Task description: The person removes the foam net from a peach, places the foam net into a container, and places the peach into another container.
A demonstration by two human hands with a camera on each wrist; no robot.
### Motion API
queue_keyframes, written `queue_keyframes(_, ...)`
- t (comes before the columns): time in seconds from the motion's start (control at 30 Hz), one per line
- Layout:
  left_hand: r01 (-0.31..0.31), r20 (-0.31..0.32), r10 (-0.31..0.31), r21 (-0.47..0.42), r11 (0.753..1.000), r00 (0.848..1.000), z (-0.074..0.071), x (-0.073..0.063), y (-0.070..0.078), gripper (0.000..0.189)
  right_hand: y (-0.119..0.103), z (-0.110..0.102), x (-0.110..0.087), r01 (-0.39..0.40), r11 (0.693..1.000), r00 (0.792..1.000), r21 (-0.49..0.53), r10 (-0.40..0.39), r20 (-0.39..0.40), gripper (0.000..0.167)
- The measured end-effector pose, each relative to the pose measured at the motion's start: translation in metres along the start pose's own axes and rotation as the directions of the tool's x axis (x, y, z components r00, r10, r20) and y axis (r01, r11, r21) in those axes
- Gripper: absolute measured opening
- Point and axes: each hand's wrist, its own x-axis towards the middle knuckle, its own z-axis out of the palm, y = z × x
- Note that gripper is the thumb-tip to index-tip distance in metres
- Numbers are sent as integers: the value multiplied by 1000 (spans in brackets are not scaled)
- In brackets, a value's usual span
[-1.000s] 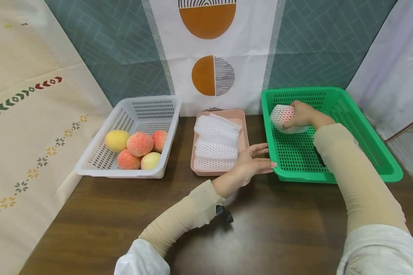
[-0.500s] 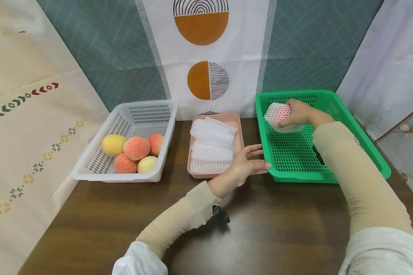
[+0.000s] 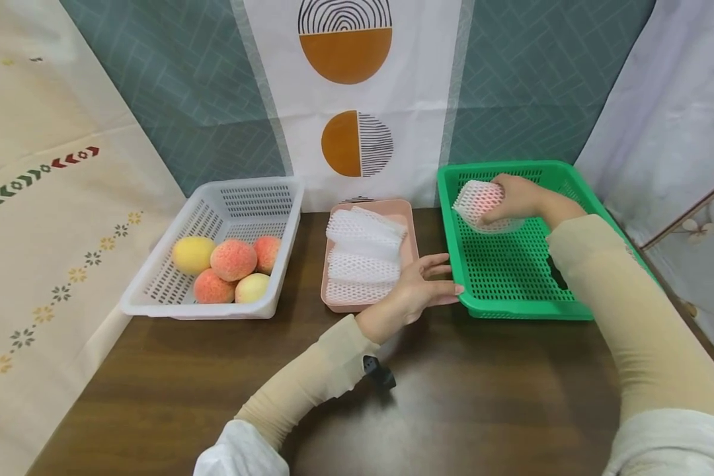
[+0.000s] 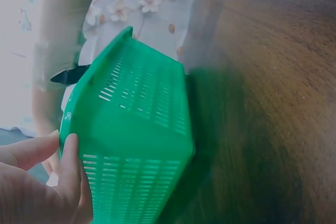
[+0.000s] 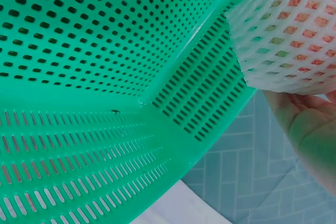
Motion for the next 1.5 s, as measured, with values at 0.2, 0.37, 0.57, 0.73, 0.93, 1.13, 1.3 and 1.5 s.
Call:
queue_keyframes(0.2,-1,-4,1,23,1000,1000,-3,0,4,62,-1,-4,-7,6,1000,1000,-3,-6,-12,82)
queue_keyframes(0.37,-5,3,5,42,999,1000,-9,-1,11,61,-3,-7,-13,9,1000,1000,0,-9,-14,81)
queue_keyframes(0.57,-71,37,67,114,991,997,-13,-4,17,62,-7,-8,-21,33,999,999,0,-33,-27,77)
queue_keyframes(0.73,-184,48,178,275,944,983,-16,-9,24,66,-9,-10,-30,36,999,999,12,-35,-29,75)
queue_keyframes(0.93,-326,93,320,457,827,943,-26,-11,35,69,-16,-7,-38,49,998,999,50,-47,-26,67)
queue_keyframes(1.13,-395,114,394,505,767,912,-33,-8,41,70,-30,-5,-43,71,993,997,97,-71,-7,62)
queue_keyframes(1.3,-420,141,407,496,760,903,-31,-7,45,72,-38,-4,-49,74,990,997,120,-74,-3,58)
queue_keyframes(1.5,-446,125,443,472,761,888,-27,-5,50,72,-49,-2,-54,113,977,993,183,-115,-4,59)
